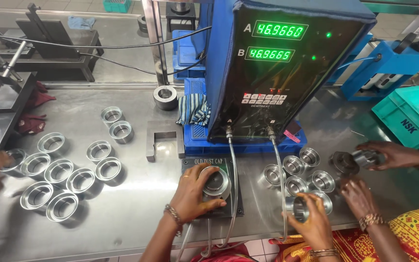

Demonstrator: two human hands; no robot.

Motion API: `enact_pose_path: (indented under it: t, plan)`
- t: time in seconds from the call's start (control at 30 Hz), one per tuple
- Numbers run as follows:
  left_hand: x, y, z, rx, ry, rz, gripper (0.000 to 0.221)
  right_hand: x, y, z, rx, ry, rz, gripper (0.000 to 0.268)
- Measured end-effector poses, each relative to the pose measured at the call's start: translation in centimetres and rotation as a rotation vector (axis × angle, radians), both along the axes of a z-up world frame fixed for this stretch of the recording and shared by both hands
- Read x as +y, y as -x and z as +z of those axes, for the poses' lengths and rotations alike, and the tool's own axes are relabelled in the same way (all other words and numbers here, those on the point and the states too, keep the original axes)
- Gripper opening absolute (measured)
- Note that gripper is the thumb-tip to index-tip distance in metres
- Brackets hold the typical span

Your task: Measure metal rings and components using digital testing equipment and organize them into bins.

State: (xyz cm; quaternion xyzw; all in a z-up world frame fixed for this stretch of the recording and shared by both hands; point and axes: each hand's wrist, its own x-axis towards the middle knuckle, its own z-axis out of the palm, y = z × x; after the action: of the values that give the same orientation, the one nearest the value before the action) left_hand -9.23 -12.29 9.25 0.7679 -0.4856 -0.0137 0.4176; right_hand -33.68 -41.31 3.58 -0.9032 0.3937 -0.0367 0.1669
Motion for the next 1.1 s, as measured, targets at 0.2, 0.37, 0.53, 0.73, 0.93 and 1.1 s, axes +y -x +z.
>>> enact_pose_path:
  t: [0.2, 0.37, 0.53, 0.73, 0.93, 1.1]
  plan:
    - [-1.1, -0.1, 0.9, -0.068, -0.037, 0.132, 0.088, -0.1, -1.2, 4.2, -0.467, 0.126, 0.049, 0.076]
    - [-0.9, 0.5, 5.6, -0.134, 0.069, 0.218, 0.075, 4.1, -6.5, 10.3, -0.596, 0.072, 0.315, 0.073]
    - [1.0, -2.8, 5.1, -0.049, 0.254, 0.349, 0.072, 10.8, -12.2, 13.7, -0.516, 0.041, 0.547, 0.071]
    - [5.2, -7.0, -4.3, -0.086, 0.219, 0.703, 0.068, 14.8, -16.0, 14.6, -0.349, 0.069, 0.678, 0.069]
    - [6.0, -5.5, -7.1, 0.063, -0.088, 0.799, 0.065, 14.3, -16.2, 13.1, -0.335, 0.085, 0.719, 0.078]
    - [4.8, -5.7, -7.9, 0.033, -0.202, 0.769, 0.062, 10.1, -13.0, 12.5, -0.369, -0.054, 0.537, 0.073]
